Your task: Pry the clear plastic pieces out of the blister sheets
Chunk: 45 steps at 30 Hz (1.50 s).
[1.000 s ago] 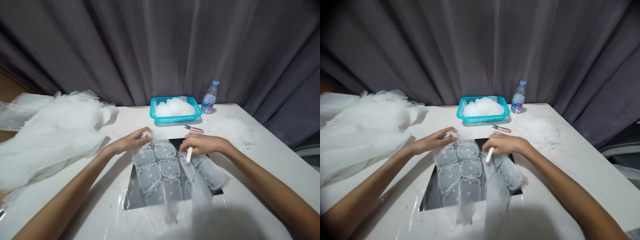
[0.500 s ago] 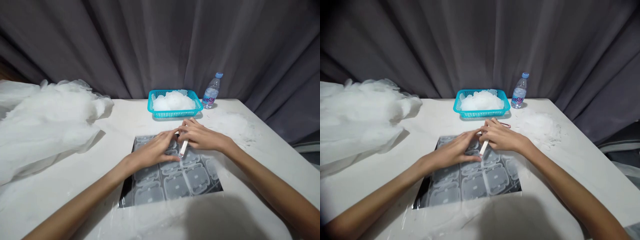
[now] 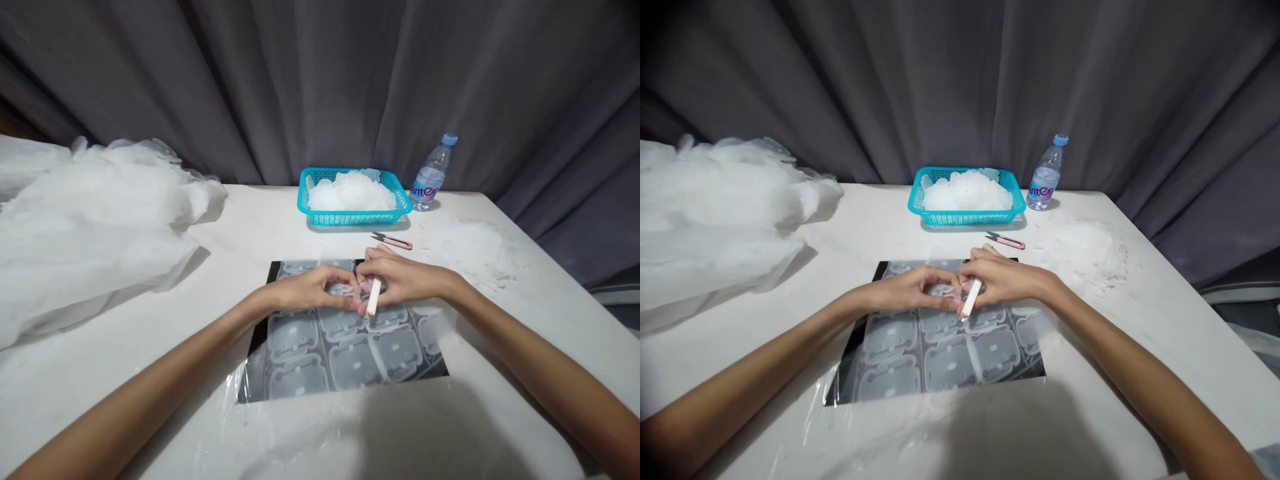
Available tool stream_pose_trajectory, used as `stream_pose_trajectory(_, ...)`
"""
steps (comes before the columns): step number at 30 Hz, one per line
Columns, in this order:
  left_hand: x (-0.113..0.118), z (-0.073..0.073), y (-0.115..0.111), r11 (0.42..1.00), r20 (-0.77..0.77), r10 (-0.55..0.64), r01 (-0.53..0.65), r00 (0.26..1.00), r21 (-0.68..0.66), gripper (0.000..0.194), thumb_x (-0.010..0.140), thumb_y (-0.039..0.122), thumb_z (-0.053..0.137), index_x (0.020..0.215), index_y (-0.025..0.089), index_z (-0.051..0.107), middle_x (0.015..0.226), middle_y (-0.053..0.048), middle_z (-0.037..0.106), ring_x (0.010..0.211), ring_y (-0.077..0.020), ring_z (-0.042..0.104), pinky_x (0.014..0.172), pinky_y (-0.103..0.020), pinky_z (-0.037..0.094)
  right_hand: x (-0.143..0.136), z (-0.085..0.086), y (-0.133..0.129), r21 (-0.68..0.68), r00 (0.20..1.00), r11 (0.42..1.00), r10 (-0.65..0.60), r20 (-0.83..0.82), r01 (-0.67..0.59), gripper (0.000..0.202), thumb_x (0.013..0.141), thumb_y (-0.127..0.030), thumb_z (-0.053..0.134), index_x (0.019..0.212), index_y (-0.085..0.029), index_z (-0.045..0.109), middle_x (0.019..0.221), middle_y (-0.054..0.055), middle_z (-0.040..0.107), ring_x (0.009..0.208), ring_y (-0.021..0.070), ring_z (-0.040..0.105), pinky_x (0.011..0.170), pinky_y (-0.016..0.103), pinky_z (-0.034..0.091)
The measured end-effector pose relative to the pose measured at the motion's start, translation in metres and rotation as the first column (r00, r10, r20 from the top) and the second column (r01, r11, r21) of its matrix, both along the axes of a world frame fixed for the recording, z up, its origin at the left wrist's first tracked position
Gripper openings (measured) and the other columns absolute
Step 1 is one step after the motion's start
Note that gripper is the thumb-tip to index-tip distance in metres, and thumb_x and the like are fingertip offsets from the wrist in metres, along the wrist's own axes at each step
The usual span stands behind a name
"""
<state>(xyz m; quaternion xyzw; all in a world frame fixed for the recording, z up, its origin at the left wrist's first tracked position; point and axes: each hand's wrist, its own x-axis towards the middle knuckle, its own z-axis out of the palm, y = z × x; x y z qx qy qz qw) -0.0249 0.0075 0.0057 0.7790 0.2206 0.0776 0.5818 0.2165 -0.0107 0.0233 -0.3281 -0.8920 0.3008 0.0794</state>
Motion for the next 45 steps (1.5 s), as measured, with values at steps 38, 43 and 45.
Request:
stream_pose_trajectory(38, 0.006, -0.009, -0.01, 0.964, -0.029, 0.17, -0.16, 0.985, 0.211, 0.037, 0.1, 0.049, 0.058, 0.099, 0.017, 0.076, 0.089, -0.005, 0.069, 0.081, -0.0198, 0.06, 0.076, -0.03, 0.046, 0.004, -0.006, -0.011, 0.423, 0.987, 0.894, 0.108, 0.12, -0.149, 0.033, 0.109, -0.042, 0.053, 0.094, -0.017, 0.069, 0.09, 0.006, 0.066, 0.084, 0.0217, 0.046, 0.084, 0.036, 0.031)
stream_pose_trajectory(43, 0.001, -0.013, -0.004, 0.967, -0.045, 0.135, -0.122, 0.99, 0.224, 0.037, 0.096, 0.052, 0.062, 0.099, 0.019, 0.078, 0.089, -0.005, 0.068, 0.085, -0.0216, 0.06, 0.073, -0.03, 0.046, 0.001, -0.007, -0.009, 0.468, 0.975, 0.858, 0.147, 0.169, -0.211, 0.035, 0.11, -0.042, 0.052, 0.094, -0.016, 0.071, 0.091, 0.007, 0.067, 0.083, 0.0215, 0.046, 0.082, 0.036, 0.029)
stream_pose_trajectory(45, -0.001, -0.014, -0.002, 0.974, -0.044, 0.114, -0.103, 0.992, 0.2, 0.037, 0.097, 0.052, 0.061, 0.095, 0.019, 0.078, 0.088, -0.005, 0.068, 0.084, -0.0214, 0.061, 0.074, -0.03, 0.046, -0.001, -0.006, -0.012, 0.503, 0.968, 0.834, 0.141, 0.207, -0.229, 0.034, 0.11, -0.04, 0.052, 0.093, -0.016, 0.07, 0.091, 0.007, 0.068, 0.083, 0.0221, 0.047, 0.08, 0.036, 0.029)
